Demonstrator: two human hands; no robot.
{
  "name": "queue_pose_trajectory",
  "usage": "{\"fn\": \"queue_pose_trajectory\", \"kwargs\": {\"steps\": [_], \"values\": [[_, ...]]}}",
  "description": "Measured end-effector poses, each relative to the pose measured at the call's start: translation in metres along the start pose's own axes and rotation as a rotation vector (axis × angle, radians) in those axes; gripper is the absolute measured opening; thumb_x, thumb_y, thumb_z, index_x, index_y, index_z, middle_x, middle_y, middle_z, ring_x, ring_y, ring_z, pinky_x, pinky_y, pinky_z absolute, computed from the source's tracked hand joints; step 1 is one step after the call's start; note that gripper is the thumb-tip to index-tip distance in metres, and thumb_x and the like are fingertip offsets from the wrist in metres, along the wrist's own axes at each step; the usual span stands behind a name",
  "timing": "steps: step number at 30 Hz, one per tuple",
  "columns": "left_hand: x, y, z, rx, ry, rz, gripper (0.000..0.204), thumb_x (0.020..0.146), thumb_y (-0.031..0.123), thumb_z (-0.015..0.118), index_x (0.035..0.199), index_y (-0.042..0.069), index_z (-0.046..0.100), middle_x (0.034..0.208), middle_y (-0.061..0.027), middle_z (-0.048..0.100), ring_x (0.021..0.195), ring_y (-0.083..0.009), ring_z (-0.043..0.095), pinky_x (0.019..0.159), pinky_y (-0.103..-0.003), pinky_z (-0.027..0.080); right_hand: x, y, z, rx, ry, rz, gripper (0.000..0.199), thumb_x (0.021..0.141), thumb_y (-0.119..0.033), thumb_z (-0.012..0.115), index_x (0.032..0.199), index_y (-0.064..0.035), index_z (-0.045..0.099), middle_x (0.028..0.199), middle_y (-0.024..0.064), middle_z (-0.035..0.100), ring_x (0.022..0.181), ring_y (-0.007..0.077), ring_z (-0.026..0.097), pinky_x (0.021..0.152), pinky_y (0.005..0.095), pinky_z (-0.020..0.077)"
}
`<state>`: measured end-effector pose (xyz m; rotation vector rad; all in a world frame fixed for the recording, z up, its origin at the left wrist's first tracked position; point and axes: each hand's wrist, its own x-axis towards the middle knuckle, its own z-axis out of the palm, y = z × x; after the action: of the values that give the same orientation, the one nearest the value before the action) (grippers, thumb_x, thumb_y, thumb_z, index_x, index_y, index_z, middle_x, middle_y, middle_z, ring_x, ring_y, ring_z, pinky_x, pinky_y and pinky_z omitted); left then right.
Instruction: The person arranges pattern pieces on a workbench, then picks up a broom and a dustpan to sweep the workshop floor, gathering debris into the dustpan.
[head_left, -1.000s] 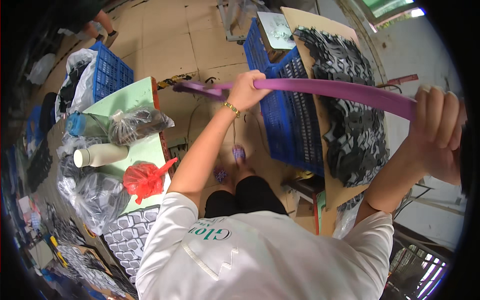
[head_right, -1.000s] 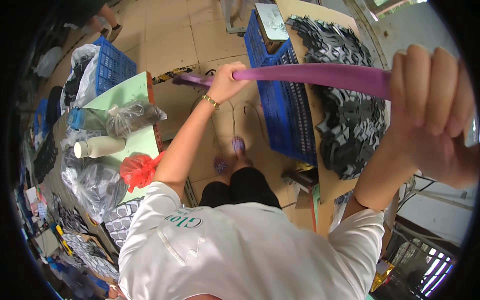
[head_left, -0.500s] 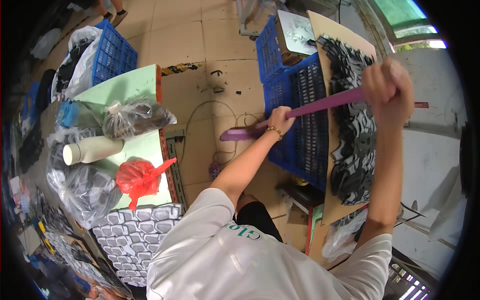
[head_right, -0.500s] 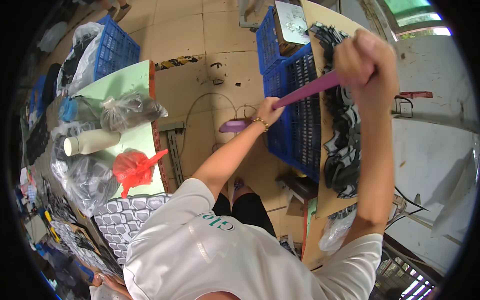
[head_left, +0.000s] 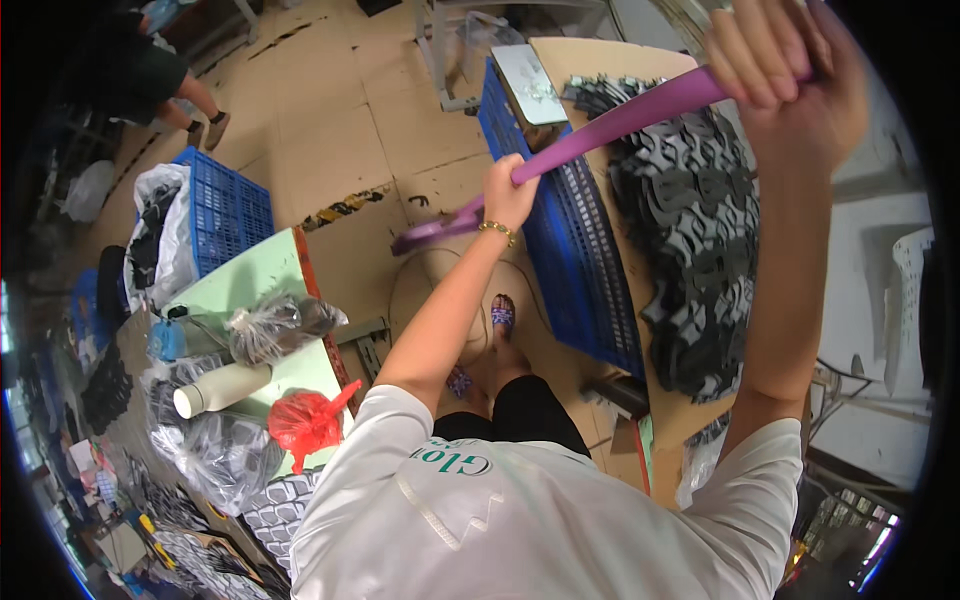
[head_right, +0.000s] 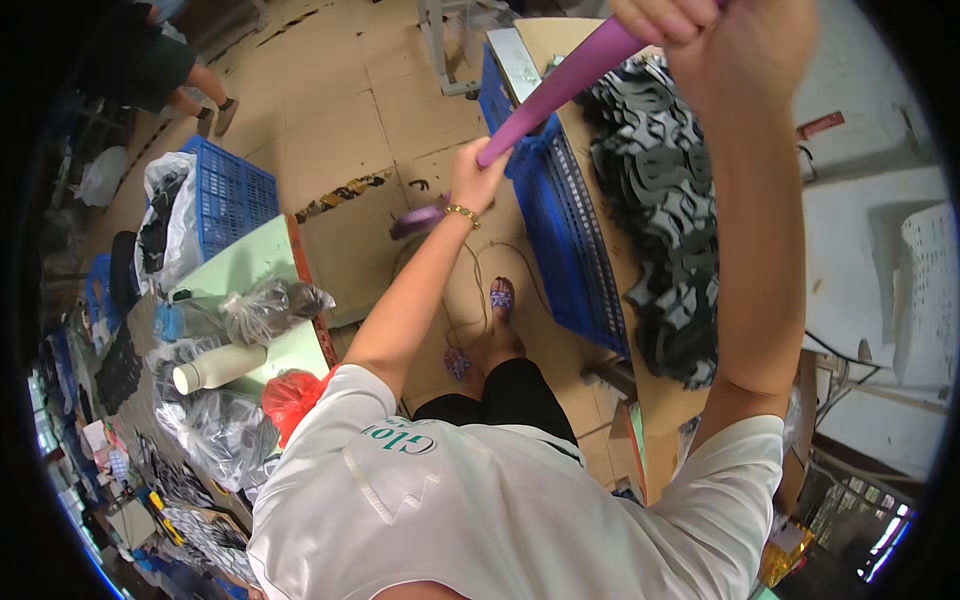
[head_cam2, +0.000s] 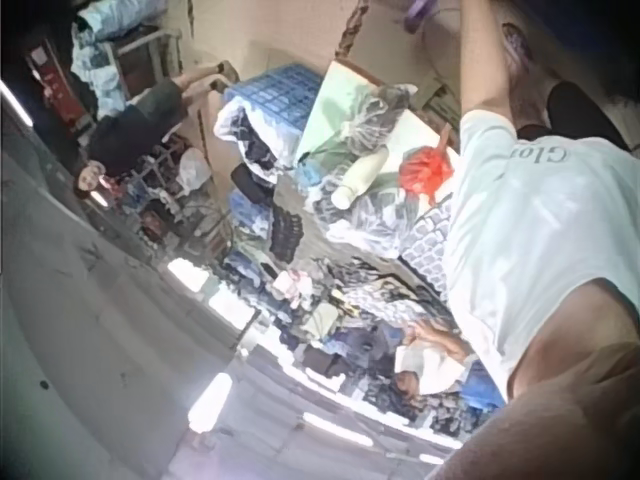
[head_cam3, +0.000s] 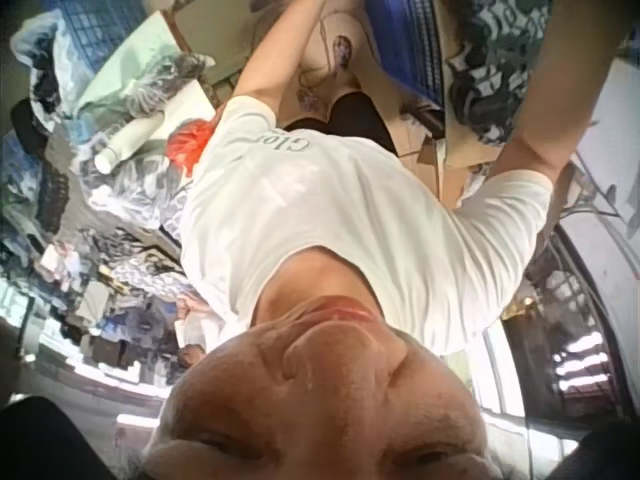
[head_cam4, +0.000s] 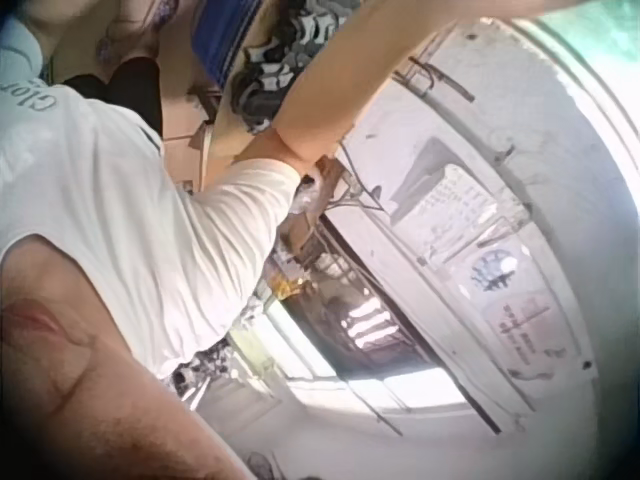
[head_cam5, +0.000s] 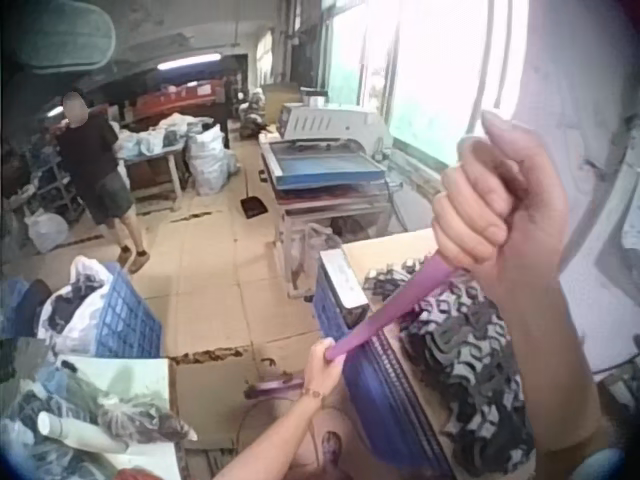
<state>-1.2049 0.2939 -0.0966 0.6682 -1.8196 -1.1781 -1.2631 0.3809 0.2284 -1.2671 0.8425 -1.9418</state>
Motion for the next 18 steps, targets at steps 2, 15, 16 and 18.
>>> {"fn": "queue_pose_trajectory", "kwargs": {"steps": [2, 15, 16, 18], "values": [[0.005, -0.017, 0.001, -0.024, -0.071, -0.085, 0.021, 0.074, 0.021, 0.061, 0.069, 0.001, 0.057, 0.051, -0.0011, 0.045, 0.049, -0.0064, 0.039, 0.045, -0.024, 0.033, 0.026, 0.039, -0.031, 0.218, -0.071, 0.095, 0.044, 0.087, -0.03, 0.037, 0.046, -0.0133, 0.031, 0.035, -0.0024, 0.027, 0.027, 0.0086, 0.023, 0.025, 0.0224, 0.0206], [0.132, -0.152, -0.025, 0.183, 0.254, -0.411, 0.019, 0.067, 0.012, 0.055, 0.058, 0.0, 0.044, 0.052, -0.0136, 0.043, 0.045, -0.0193, 0.04, 0.046, -0.032, 0.034, 0.112, 0.158, -0.067, -0.302, -0.241, -0.179, 0.036, 0.083, -0.005, 0.045, 0.047, -0.0045, 0.041, 0.038, -0.005, 0.032, 0.031, 0.0035, 0.026, 0.029, 0.0196, 0.0159], [0.148, -0.131, -0.017, 0.233, 0.19, -0.289, 0.019, 0.067, 0.011, 0.054, 0.058, 0.0, 0.043, 0.051, -0.0145, 0.041, 0.045, -0.0209, 0.038, 0.046, -0.032, 0.033, 0.124, 0.159, -0.086, -0.092, -0.293, -0.288, 0.036, 0.083, -0.005, 0.044, 0.048, -0.0051, 0.042, 0.038, -0.0041, 0.033, 0.03, 0.0038, 0.026, 0.028, 0.0204, 0.015], [0.172, -0.095, -0.014, 0.309, 0.036, -0.307, 0.018, 0.067, 0.01, 0.053, 0.058, -0.001, 0.042, 0.051, -0.015, 0.04, 0.045, -0.024, 0.038, 0.046, -0.032, 0.033, 0.146, 0.152, -0.114, -0.073, -0.28, -0.445, 0.038, 0.085, -0.012, 0.042, 0.048, -0.009, 0.043, 0.036, -0.002, 0.034, 0.027, 0.0051, 0.025, 0.025, 0.0217, 0.0143]]}}
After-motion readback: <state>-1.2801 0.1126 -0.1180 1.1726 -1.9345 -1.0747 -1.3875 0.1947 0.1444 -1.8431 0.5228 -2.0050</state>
